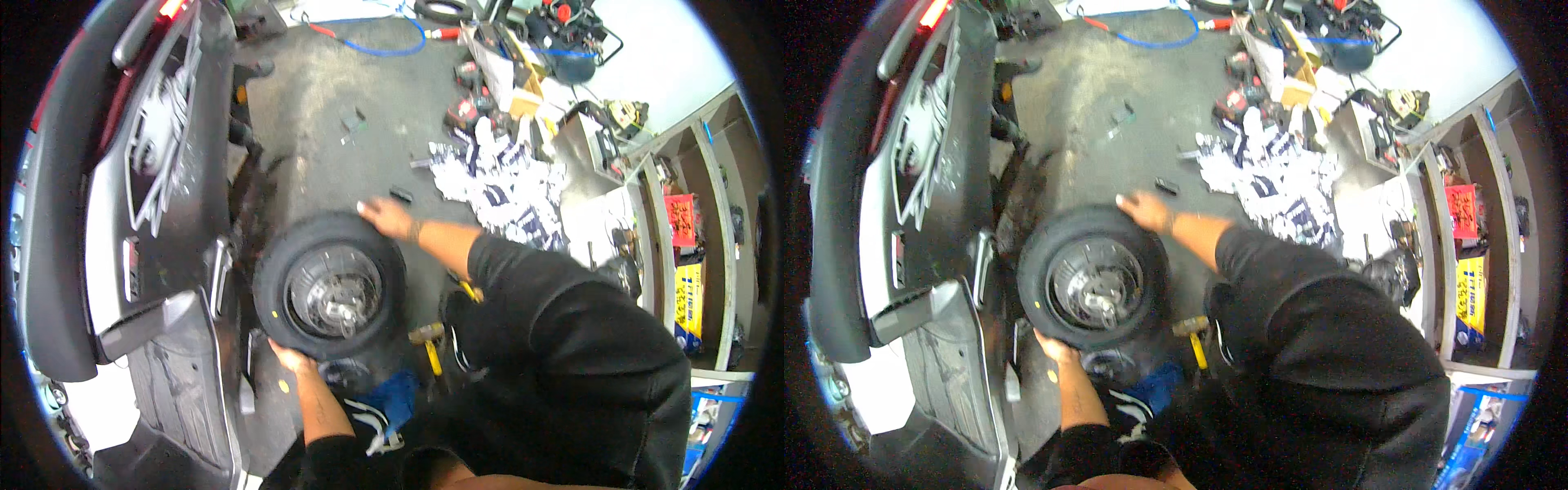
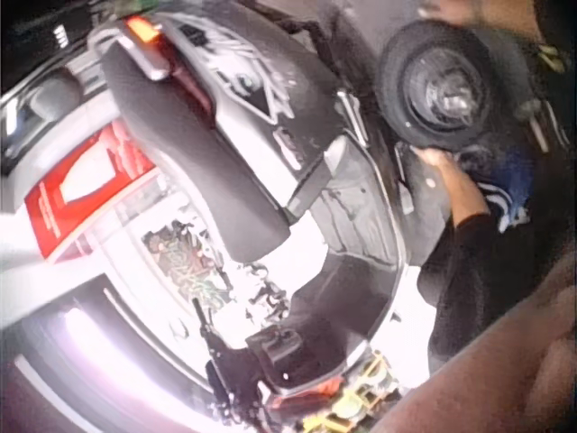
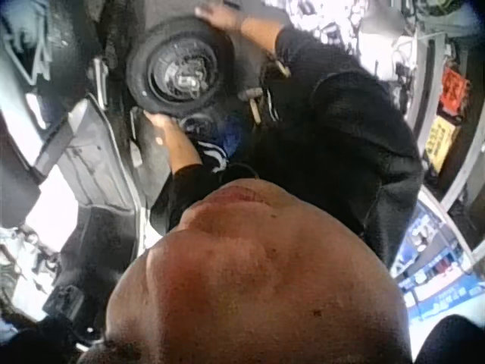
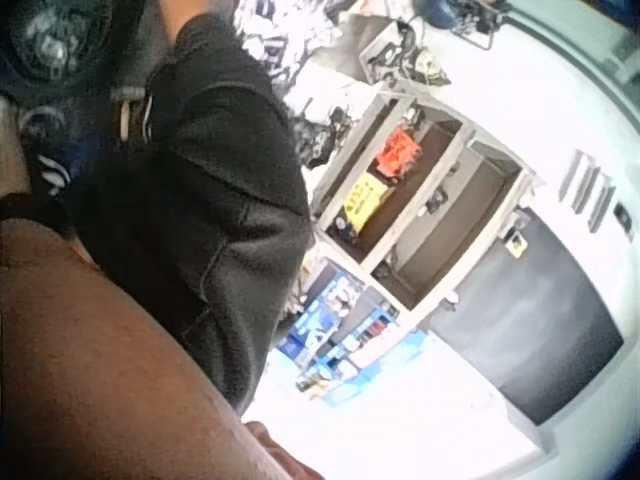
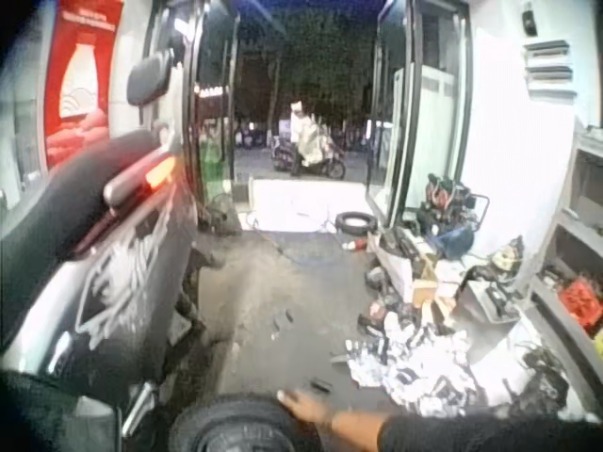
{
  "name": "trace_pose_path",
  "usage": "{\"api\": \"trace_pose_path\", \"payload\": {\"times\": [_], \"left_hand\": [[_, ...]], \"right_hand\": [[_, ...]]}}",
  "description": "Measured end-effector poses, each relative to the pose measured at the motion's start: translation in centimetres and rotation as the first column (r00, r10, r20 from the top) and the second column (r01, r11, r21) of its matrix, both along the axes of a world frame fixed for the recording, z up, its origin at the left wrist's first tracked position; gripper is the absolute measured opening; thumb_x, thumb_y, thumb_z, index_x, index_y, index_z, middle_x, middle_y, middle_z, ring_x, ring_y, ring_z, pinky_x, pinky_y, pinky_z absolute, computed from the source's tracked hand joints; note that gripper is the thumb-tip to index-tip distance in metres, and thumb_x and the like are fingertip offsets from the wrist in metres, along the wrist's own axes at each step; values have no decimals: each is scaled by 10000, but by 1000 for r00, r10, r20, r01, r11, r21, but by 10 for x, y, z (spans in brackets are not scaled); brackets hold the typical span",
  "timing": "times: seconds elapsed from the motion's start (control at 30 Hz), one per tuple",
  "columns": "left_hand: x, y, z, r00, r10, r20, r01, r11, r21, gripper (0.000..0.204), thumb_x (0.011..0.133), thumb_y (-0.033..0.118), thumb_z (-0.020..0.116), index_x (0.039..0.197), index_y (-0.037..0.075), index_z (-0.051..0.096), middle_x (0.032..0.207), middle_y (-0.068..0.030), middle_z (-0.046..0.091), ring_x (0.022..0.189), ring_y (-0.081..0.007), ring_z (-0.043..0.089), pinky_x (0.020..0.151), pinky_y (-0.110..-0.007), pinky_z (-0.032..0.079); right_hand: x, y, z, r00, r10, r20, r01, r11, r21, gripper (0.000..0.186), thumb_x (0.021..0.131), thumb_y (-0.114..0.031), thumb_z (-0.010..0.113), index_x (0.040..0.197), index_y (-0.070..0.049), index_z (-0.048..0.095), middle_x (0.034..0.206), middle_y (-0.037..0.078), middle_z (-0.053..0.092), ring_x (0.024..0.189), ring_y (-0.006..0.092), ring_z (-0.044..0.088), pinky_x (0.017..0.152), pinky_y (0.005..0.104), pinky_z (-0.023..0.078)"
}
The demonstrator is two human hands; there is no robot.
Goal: The person removes a motorcycle tire from its rim using tire irons and a hammer. They pry the tire bead over the rim edge, rotate the tire, and repeat the process until the tire is fully separated from the rim.
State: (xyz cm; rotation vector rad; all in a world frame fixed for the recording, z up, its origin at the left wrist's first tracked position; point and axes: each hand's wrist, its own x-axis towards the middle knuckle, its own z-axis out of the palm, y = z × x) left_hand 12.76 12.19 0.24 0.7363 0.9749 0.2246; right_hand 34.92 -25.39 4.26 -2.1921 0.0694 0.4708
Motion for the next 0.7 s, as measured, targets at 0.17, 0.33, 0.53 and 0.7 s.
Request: {"api": "trace_pose_path", "payload": {"times": [0.17,0.33,0.53,0.7], "left_hand": [[8,-12,13,981,111,-161,-90,988,128,777,1050,572,517,1523,-44,511,1531,-178,570,1332,-356,592,1160,-472,456],[10,-9,-5,916,241,-321,-19,825,565,652,1044,411,472,1270,-174,650,1295,-335,686,1116,-451,662,1010,-508,501],[2,10,-48,827,238,-509,230,682,694,509,1078,334,536,1296,-102,685,1328,-270,701,1211,-413,669,1062,-470,514],[-14,48,51,-38,-388,-921,997,-76,-8,464,1077,322,505,1302,-52,662,1239,-261,725,869,-391,772,754,-474,645]], "right_hand": [[-24,43,-16,946,-311,92,314,949,-14,791,1071,-675,374,1110,36,718,1193,322,694,1148,535,626,1008,570,487],[-29,40,-16,931,-215,294,224,975,3,624,1087,-541,459,1011,11,740,1044,305,720,1052,543,658,952,571,513],[-26,45,-10,927,-342,155,361,926,-114,652,1109,-524,350,1166,-7,743,1258,320,681,1208,552,600,1077,577,459],[-124,14,14,597,-768,-230,698,639,-323,879,1110,-622,224,1283,111,676,1311,369,658,1243,523,637,1087,583,484]]}}
